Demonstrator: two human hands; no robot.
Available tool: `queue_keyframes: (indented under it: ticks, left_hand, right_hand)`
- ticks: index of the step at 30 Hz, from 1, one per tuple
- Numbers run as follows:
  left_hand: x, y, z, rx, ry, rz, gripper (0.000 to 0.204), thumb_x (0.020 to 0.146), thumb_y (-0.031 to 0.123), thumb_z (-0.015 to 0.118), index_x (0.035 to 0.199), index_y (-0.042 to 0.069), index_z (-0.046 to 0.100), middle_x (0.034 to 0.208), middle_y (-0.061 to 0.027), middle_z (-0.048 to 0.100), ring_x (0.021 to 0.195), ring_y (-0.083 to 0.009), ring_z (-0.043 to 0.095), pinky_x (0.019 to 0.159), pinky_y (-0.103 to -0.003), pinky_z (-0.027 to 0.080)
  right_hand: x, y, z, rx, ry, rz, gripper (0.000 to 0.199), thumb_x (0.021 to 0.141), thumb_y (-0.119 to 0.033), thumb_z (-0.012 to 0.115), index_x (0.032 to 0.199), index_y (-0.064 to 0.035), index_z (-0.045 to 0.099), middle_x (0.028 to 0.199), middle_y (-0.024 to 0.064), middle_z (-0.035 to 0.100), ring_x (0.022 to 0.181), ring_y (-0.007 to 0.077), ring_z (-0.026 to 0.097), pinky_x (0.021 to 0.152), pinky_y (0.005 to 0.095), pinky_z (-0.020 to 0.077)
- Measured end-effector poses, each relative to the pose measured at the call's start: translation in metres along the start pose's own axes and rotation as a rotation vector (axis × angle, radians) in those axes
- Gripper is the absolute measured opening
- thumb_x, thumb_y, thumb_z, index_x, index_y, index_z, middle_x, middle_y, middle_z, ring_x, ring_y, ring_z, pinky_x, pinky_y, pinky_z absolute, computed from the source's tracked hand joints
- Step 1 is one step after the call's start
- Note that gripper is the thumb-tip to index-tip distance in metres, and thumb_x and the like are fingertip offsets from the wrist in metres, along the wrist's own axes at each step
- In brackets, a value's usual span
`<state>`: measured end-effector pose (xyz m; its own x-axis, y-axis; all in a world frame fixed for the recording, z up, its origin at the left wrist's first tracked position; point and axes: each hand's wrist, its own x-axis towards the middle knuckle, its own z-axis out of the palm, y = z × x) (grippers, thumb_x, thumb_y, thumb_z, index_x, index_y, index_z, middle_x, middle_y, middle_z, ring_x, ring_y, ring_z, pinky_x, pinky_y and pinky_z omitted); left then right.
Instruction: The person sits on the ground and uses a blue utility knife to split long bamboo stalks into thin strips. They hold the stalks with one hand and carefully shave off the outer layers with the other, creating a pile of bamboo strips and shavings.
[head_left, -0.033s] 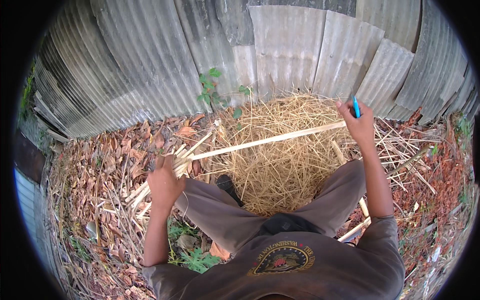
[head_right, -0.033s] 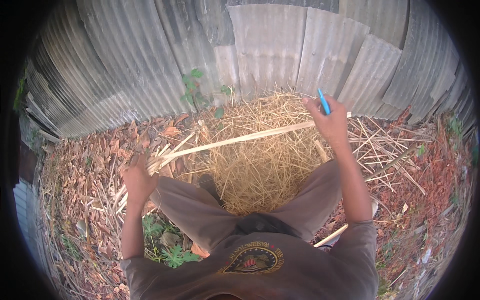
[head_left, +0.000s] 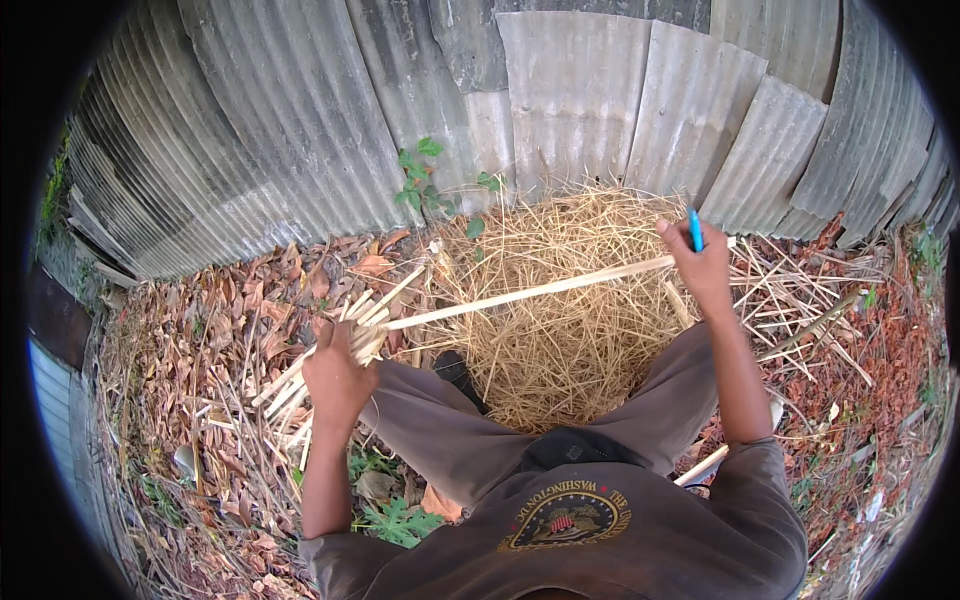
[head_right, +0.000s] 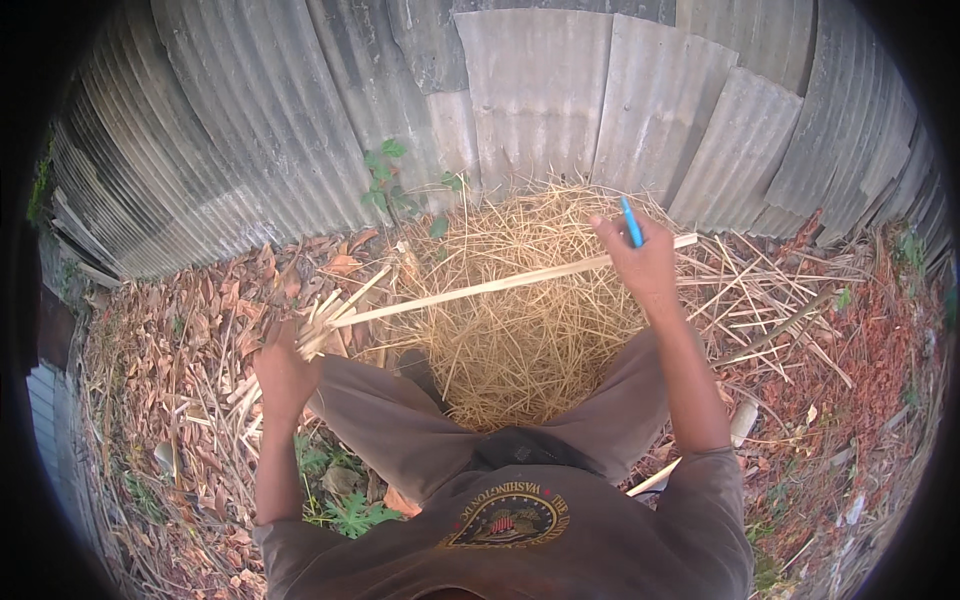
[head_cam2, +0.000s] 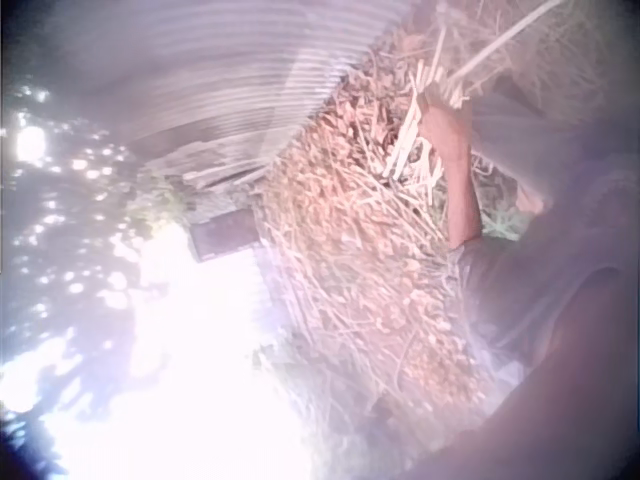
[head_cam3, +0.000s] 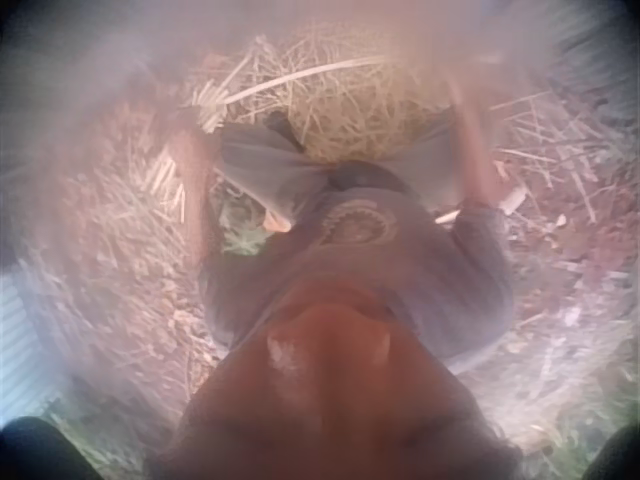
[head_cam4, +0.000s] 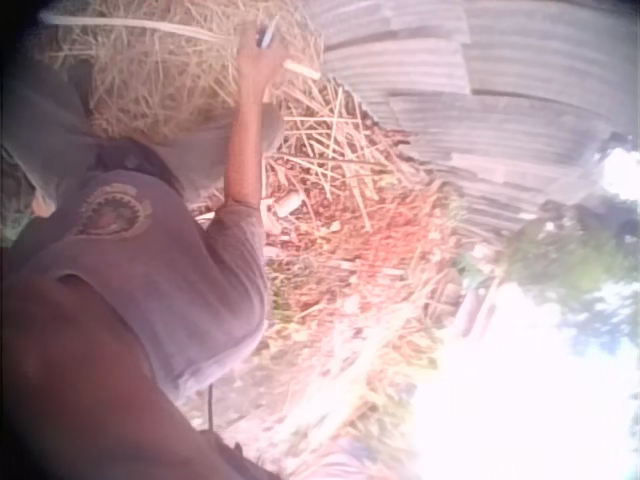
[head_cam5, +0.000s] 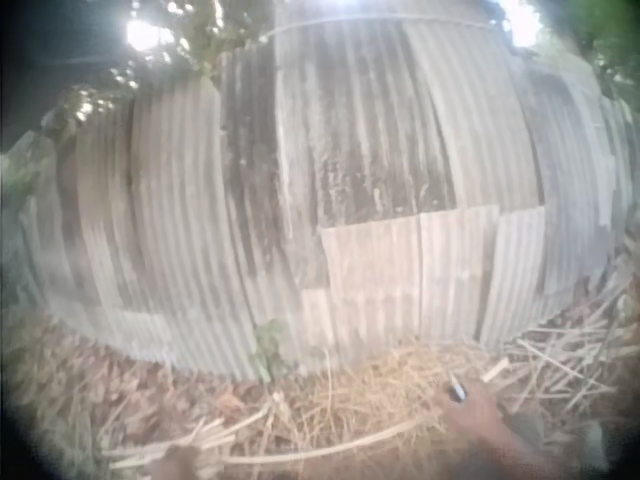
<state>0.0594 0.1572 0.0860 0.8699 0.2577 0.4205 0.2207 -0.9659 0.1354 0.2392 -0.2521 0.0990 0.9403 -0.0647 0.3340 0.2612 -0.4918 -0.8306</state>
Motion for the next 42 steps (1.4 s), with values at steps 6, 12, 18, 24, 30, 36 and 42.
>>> queue_keyframes:
  ticks: [6,12,18,24,30,36,42]
  left_hand:
    - [-0.066,0.020,0.037,-0.174,0.101,-0.193,0.042,0.058,0.005,0.071,0.099,0.003,0.063,0.086,-0.0156,0.063,0.078,-0.0371,0.065,0.066,-0.043,0.053]
    - [-0.115,0.036,0.056,-0.302,0.238,-0.305,0.037,0.061,0.001,0.069,0.098,-0.002,0.065,0.081,-0.0161,0.062,0.071,-0.0355,0.062,0.064,-0.040,0.050]
    - [-0.148,0.042,0.080,-0.403,0.236,-0.386,0.033,0.066,0.004,0.073,0.097,-0.003,0.063,0.079,-0.0161,0.060,0.069,-0.0353,0.060,0.066,-0.041,0.049]
    - [-0.138,0.054,0.049,-0.183,-0.237,-0.190,0.060,0.066,0.036,0.081,0.108,-0.001,0.060,0.103,-0.0205,0.060,0.097,-0.0382,0.058,0.079,-0.045,0.049]
    - [-0.071,0.065,-0.014,-0.107,-0.346,0.285,0.097,0.068,0.061,0.074,0.130,-0.007,0.045,0.130,-0.0268,0.043,0.122,-0.0412,0.043,0.098,-0.048,0.038]
    - [0.008,0.085,-0.061,-0.279,-0.814,0.540,0.094,0.080,0.067,0.059,0.135,-0.006,0.041,0.135,-0.0245,0.041,0.127,-0.0361,0.041,0.104,-0.050,0.034]
    - [-0.018,0.069,-0.070,0.152,-1.183,0.903,0.090,0.076,0.072,0.059,0.127,-0.002,0.052,0.120,-0.0195,0.055,0.124,-0.0323,0.045,0.101,-0.055,0.031]
  right_hand:
    - [-0.078,0.082,0.121,0.300,-0.093,0.173,0.043,0.083,-0.045,0.072,0.068,-0.0071,0.058,0.056,-0.0059,0.042,0.052,0.0057,0.038,0.048,0.0255,0.0304]
    - [-0.087,0.093,0.145,0.497,-0.156,0.361,0.039,0.087,-0.040,0.069,0.068,-0.0077,0.057,0.055,-0.0053,0.043,0.048,0.0054,0.037,0.045,0.0254,0.0295]
    - [-0.063,0.065,0.141,0.782,-0.185,0.442,0.029,0.090,-0.030,0.068,0.079,-0.0063,0.055,0.059,0.0020,0.055,0.045,0.0076,0.048,0.040,0.0220,0.0352]
    - [-0.031,0.042,0.123,0.842,-0.378,0.330,0.023,0.089,-0.022,0.069,0.079,-0.0050,0.057,0.066,0.0054,0.061,0.051,0.0082,0.053,0.041,0.0212,0.0370]
    - [-0.017,0.002,0.108,0.772,-0.445,0.067,0.022,0.089,-0.024,0.070,0.087,-0.0034,0.062,0.065,0.0026,0.061,0.058,0.0078,0.056,0.054,0.0236,0.0462]
    - [-0.008,-0.020,0.103,0.681,-0.378,-0.059,0.029,0.087,-0.029,0.072,0.084,-0.0026,0.062,0.066,0.0028,0.062,0.059,0.0081,0.058,0.054,0.0233,0.0461]
    - [0.024,-0.045,0.086,0.689,-0.251,-0.036,0.031,0.089,-0.032,0.068,0.082,-0.0025,0.063,0.066,0.0039,0.064,0.052,0.0056,0.052,0.048,0.0224,0.0415]
